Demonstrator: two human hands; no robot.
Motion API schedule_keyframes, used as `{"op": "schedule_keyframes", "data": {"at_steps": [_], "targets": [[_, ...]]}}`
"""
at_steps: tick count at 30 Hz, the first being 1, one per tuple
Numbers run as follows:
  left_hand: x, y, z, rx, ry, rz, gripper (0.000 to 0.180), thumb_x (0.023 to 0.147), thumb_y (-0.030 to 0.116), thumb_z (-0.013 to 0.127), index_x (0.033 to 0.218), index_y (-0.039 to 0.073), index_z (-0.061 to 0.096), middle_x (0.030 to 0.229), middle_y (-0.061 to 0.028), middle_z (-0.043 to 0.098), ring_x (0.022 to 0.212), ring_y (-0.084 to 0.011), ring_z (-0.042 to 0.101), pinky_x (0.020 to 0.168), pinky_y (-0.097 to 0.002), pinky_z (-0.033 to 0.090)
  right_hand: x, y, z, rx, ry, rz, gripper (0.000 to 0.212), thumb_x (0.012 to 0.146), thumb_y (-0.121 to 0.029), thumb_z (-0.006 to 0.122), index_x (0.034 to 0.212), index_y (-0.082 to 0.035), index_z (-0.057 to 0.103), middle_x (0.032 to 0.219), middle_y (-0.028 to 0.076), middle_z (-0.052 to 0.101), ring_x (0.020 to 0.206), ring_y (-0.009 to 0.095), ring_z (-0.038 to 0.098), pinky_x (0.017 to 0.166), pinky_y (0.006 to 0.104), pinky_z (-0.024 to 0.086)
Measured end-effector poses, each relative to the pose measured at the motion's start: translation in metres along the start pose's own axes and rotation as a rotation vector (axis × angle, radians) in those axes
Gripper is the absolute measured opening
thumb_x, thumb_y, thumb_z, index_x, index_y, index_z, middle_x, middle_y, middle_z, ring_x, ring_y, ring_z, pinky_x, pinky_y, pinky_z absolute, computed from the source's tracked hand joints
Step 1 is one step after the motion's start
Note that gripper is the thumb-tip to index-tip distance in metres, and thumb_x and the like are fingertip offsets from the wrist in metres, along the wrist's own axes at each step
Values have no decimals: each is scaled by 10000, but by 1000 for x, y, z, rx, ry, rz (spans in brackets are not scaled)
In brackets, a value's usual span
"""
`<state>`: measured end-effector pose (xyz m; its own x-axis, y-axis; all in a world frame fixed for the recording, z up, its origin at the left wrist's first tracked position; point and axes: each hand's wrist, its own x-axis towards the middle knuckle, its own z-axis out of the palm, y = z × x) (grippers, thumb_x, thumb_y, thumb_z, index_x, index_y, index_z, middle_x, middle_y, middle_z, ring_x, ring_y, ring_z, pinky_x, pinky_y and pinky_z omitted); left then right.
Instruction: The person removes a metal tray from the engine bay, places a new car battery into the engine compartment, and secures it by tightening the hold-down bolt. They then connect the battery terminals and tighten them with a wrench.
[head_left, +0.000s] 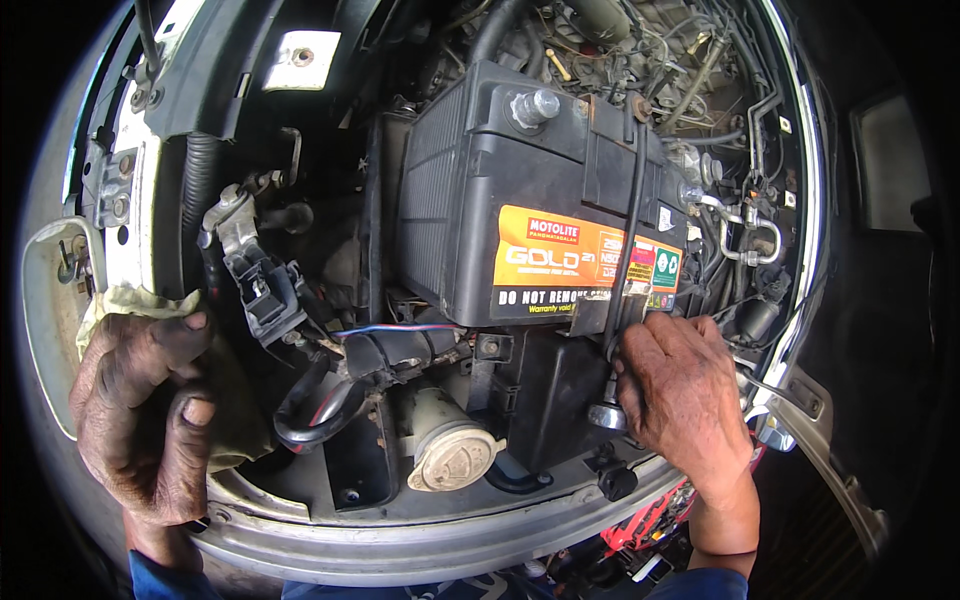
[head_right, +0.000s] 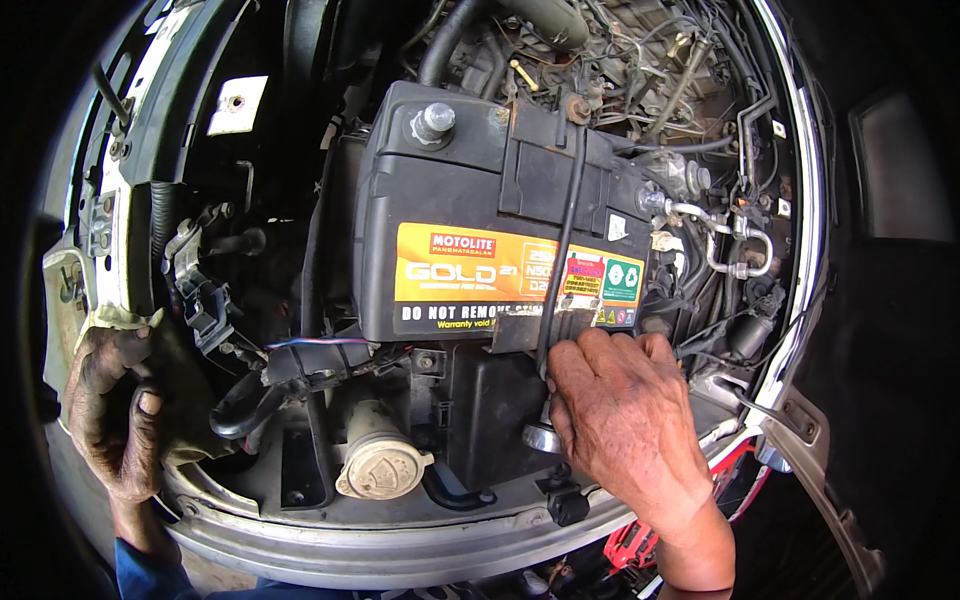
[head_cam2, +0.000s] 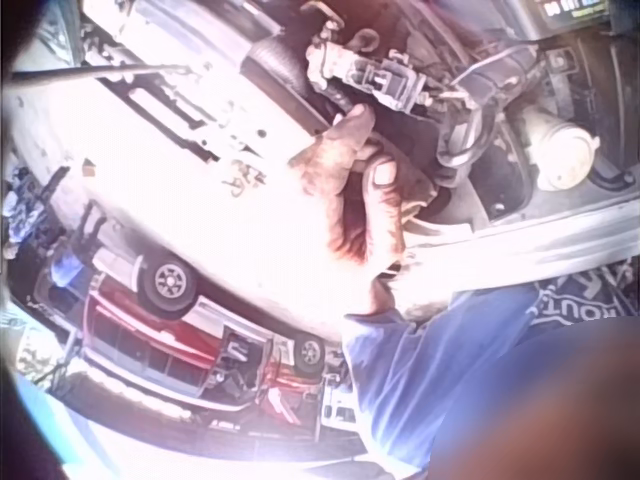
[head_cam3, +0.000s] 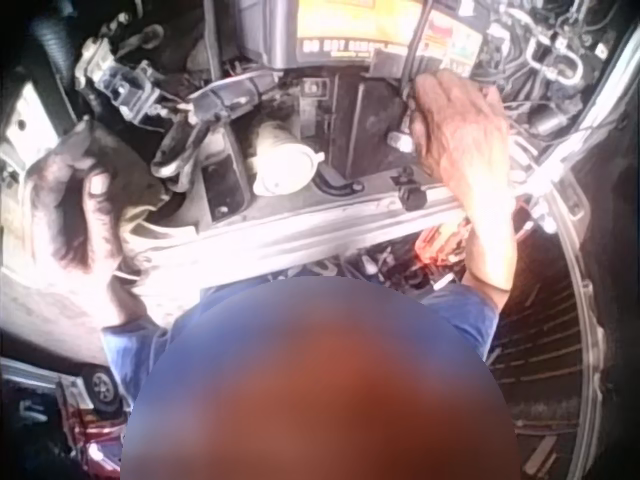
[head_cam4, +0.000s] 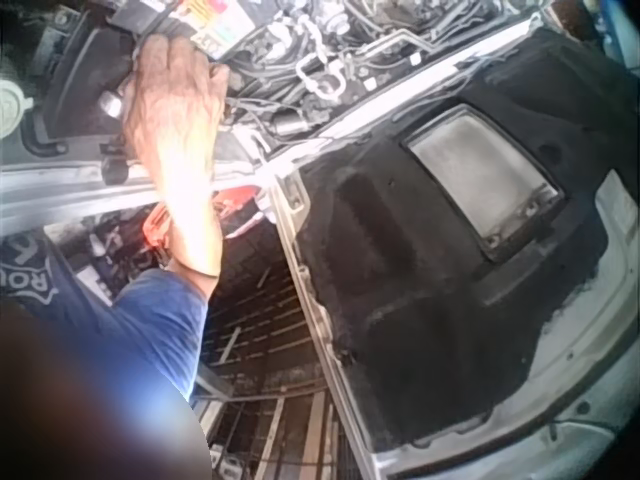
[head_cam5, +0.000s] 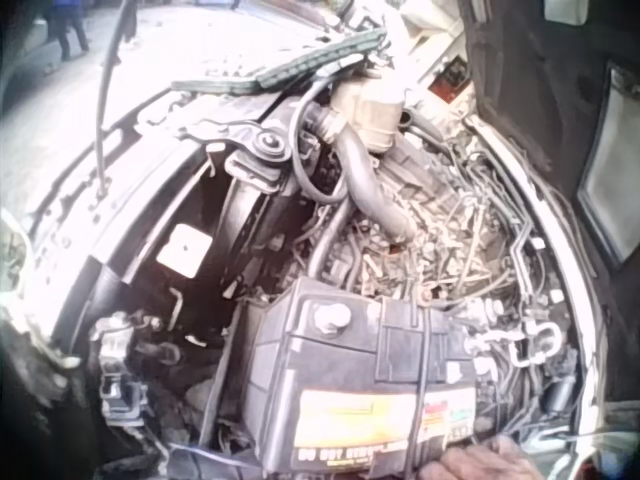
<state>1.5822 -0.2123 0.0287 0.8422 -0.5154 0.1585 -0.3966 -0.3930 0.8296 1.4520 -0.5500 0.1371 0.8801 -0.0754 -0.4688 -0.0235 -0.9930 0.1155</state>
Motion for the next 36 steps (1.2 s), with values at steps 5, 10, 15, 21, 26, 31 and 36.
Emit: {"op": "schedule_keyframes", "data": {"at_steps": [5,10,15,21,26,31,36], "targets": [[-1,1,0,-1,-3,-20,337,872,203,709,1087,-58,713,889,-126,672,757,-215,606,754,-353,495,3,4,2,-52,-101,44,177,812,-125,731,870,-54,580,838,111,571,810,321,592,766,425,423],[2,-2,-1,33,-27,42,342,867,207,711,1082,-59,716,910,-137,689,772,-221,612,757,-362,499,3,0,-3,-52,47,26,188,837,-142,737,893,-73,572,854,82,572,829,272,615,775,414,434],[1,-2,0,23,-16,29,339,866,208,714,1076,-58,719,905,-137,690,779,-225,613,759,-369,500,2,0,-4,-23,-22,-40,168,825,-99,707,896,-46,564,847,122,572,841,320,586,761,434,424],[2,-3,0,22,-22,51,339,871,219,719,1066,-59,719,901,-140,688,787,-232,614,774,-373,502,1,6,6,-69,-124,41,215,838,-157,749,903,-71,564,866,98,566,855,281,617,767,412,435],[2,-2,0,86,-25,61,334,865,210,716,1060,-62,717,906,-149,693,785,-239,619,777,-376,505,-3,3,5,-11,58,17,253,805,-117,762,941,-67,555,925,116,540,881,292,592,763,406,425],[1,-1,2,16,-15,3,317,851,198,710,1034,-60,719,929,-156,709,787,-237,629,773,-376,510,0,6,0,-43,-37,-51,232,765,-80,743,916,-62,567,882,120,542,838,303,581,770,406,432],[0,-2,2,29,-7,-5,311,849,209,713,1021,-49,724,942,-153,720,783,-240,632,778,-374,513,4,6,4,-55,-211,104,191,822,-93,724,941,-31,588,876,156,581,830,355,575,781,418,439]]}}
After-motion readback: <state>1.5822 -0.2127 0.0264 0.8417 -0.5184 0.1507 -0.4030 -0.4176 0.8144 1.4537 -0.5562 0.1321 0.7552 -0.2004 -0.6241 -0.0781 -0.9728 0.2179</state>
